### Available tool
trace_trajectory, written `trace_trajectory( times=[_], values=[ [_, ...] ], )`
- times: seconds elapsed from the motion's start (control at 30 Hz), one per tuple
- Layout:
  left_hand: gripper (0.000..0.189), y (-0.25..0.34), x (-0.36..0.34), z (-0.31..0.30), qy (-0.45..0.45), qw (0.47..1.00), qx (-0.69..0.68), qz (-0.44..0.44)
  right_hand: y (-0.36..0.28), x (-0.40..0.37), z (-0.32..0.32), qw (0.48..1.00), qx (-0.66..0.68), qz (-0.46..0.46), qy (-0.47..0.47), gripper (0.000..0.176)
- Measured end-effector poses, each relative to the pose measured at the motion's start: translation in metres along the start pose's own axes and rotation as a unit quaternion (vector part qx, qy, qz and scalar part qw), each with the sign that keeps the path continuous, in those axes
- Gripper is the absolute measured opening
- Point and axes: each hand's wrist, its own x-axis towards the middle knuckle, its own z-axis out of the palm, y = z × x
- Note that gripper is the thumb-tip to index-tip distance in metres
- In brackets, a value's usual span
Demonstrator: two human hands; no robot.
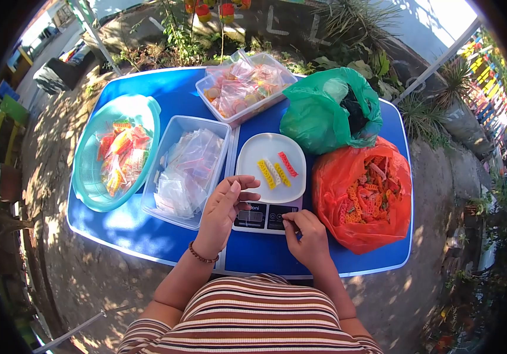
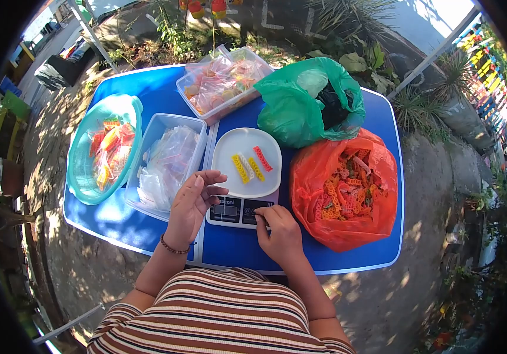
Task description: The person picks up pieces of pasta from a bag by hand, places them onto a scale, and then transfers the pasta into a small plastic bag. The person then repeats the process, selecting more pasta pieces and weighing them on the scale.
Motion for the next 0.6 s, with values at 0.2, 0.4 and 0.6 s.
trace_trajectory(
  times=[0.2,0.4,0.6],
  values=[
    [0.039,-0.0018,0.0003,0.0004,-0.001,1.0,-0.008,-0.004,-0.0006,-0.0029,-0.0023,0.995,-0.093,-0.003,-0.031,0.025],
    [0.039,-0.0013,-0.0001,0.0018,-0.006,1.0,-0.007,-0.006,-0.0064,-0.0038,-0.0028,0.985,-0.152,0.003,-0.08,0.033],
    [0.039,-0.0014,0.0012,0.0027,-0.007,1.0,-0.01,-0.009,-0.0059,-0.0035,0.0048,0.974,-0.207,-0.012,-0.088,0.03]
  ],
)
